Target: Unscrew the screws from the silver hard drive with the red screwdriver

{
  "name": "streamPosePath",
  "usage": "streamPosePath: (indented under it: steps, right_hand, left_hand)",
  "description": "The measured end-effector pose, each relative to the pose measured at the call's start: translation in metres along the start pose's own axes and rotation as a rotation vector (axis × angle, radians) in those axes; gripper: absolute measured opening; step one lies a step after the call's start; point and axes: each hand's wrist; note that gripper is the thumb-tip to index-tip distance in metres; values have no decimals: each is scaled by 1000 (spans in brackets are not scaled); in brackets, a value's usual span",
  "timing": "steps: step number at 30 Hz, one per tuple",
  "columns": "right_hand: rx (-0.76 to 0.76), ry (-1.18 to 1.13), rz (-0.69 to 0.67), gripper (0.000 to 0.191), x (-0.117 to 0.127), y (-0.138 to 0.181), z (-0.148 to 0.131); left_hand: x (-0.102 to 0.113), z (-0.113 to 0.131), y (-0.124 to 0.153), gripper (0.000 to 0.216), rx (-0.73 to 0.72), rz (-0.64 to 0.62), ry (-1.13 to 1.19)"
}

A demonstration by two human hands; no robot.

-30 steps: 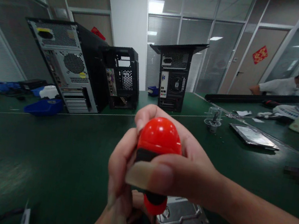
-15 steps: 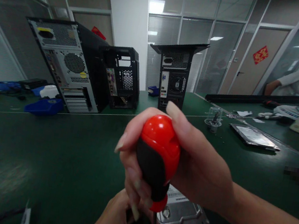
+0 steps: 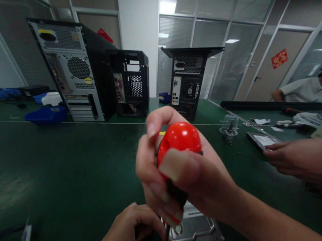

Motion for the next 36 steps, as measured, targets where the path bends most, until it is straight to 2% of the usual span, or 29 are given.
streamPosePath:
  steps: [3, 6, 8, 14, 16, 22, 26, 29, 34, 36]
  right_hand:
    - [-21, 27, -26, 32, -2, 1, -4]
    - [-28, 66, -38, 36, -1, 4, -6]
    - [-26, 79, -28, 39, 1, 6, -6]
    - [-71, 23, 9, 25, 2, 4, -5]
    - [-70, 13, 28, 26, 0, 3, -6]
    - [-5, 24, 10, 28, -2, 0, -6]
    - [23, 90, -45, 29, -2, -1, -4]
    - [45, 88, -32, 19, -1, 0, -1]
    - [82, 131, -9, 14, 1, 3, 0]
    - [52, 136, -27, 26, 1, 5, -2]
  left_hand:
    - [-1, -7, -1, 19, -9, 9, -41]
    - [-1, -11, -1, 22, -5, 22, -99]
    - [-1, -11, -1, 22, -4, 27, -110]
    - [1, -5, 0, 18, -67, -4, -58]
    - [1, -6, -1, 16, -64, -12, -54]
    - [1, -7, -3, 14, -91, -51, -47]
    - [0, -2, 0, 13, -59, -9, 19]
    - [0, 1, 1, 15, -27, 13, 0]
    - [-1, -4, 0, 15, -40, -18, 60]
    - [-1, -5, 0, 16, -46, -7, 64]
Point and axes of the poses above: each hand's wrist, its own y-axis away from the middle knuckle, its own x-axis out of the back of the hand, z = x × y, and after that the axes turned 8 degrees about -x, right-handed
